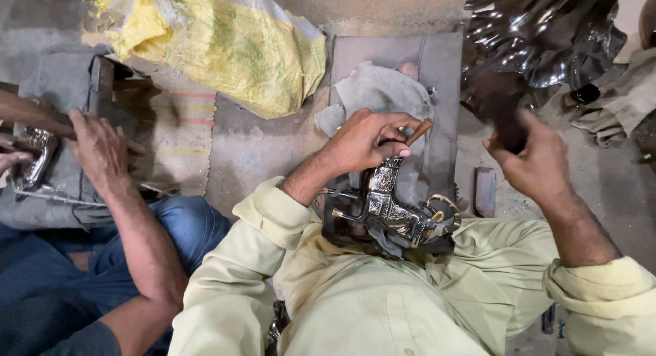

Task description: The person sits cross-legged on the floor and uses a hammer and chisel to shape a silver-colored metal figurine of a horse. They repeatedly strike the chisel against the figurine's body and legs while holding it steady with their left hand.

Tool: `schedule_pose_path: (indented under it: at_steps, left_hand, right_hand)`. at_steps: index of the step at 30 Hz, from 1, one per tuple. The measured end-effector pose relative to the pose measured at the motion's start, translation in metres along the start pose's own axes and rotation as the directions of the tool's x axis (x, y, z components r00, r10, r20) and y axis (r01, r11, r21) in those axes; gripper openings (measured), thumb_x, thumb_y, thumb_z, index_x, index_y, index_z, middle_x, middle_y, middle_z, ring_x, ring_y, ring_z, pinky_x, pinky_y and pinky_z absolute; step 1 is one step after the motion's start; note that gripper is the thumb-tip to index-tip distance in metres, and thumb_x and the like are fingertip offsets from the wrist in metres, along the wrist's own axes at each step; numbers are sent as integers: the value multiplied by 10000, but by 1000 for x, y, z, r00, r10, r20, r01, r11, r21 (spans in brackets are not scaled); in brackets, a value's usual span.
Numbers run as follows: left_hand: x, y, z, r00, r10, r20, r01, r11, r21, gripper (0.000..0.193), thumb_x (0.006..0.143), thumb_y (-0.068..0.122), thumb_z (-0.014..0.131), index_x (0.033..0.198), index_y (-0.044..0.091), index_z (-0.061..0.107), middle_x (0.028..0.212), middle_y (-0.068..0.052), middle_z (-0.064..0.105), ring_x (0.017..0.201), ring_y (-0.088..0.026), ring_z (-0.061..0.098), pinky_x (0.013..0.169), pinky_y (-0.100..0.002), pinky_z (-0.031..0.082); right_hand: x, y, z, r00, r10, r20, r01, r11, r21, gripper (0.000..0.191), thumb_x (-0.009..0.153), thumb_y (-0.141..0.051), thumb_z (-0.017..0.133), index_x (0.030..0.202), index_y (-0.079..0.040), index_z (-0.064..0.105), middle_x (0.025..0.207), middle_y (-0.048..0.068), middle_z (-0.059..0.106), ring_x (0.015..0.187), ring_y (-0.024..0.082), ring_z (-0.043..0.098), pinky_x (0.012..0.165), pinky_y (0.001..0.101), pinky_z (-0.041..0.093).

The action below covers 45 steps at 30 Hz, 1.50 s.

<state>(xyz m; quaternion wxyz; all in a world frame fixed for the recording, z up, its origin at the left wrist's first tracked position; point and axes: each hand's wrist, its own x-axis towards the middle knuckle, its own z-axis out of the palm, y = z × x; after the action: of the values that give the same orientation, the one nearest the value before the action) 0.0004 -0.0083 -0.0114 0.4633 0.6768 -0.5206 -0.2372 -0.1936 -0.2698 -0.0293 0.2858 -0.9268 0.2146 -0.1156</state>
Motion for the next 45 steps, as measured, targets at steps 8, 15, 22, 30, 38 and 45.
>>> schedule_pose_path:
  at_steps: [8, 15, 22, 30, 38, 45]
  left_hand:
    - [-4, -2, 0, 999, -45, -30, 44, 998, -52, 452, 878, 141, 805, 1291, 60, 643, 976, -108, 812, 947, -192, 819, 834, -330, 610]
    - [-3, -4, -1, 999, -13, -46, 12, 999, -35, 456, 871, 128, 816, 1290, 58, 650, 966, -115, 810, 925, -190, 813, 824, -328, 606]
    - [-2, -7, -1, 1000, -16, -14, 15, 999, -51, 434, 874, 117, 807, 1278, 63, 659, 974, -117, 812, 923, -192, 818, 823, -329, 611]
    - [-1, -7, -3, 999, -31, 12, 31, 999, -6, 488, 856, 144, 829, 1310, 93, 656, 953, -115, 813, 883, -184, 815, 801, -332, 599]
    - [0, -5, -5, 999, -8, 35, 9, 999, -37, 491, 873, 150, 826, 1324, 80, 646, 984, -115, 813, 912, -176, 810, 826, -330, 595]
    - [-5, -4, -5, 999, -38, -8, 37, 999, -31, 477, 856, 135, 829, 1294, 66, 652, 968, -104, 814, 931, -166, 806, 835, -328, 597]
  right_hand:
    - [10, -1, 4, 996, 81, 34, -86, 819, 567, 256, 948, -268, 795, 1069, -119, 625, 915, 99, 666, 808, 190, 657, 749, 427, 517]
    - [14, -15, -3, 986, 114, 122, -98, 987, -130, 263, 893, -229, 775, 1129, -145, 694, 836, 85, 711, 715, 235, 695, 686, 426, 539]
    - [6, -10, 3, 997, -3, 76, 17, 984, -176, 249, 912, -246, 798, 1103, -122, 697, 835, 92, 718, 774, 252, 696, 728, 428, 522]
    - [5, 5, 13, 999, -33, 26, 35, 995, -93, 234, 887, -163, 818, 1080, -115, 695, 887, 76, 722, 830, 264, 684, 744, 408, 510]
    - [0, 2, 13, 996, 87, 8, -85, 933, 350, 273, 904, -280, 804, 1084, -156, 640, 939, 84, 698, 871, 254, 665, 782, 393, 531]
    - [9, 1, 13, 990, 140, 12, -140, 981, 136, 270, 921, -291, 825, 1028, -109, 656, 819, 91, 679, 767, 242, 675, 731, 424, 516]
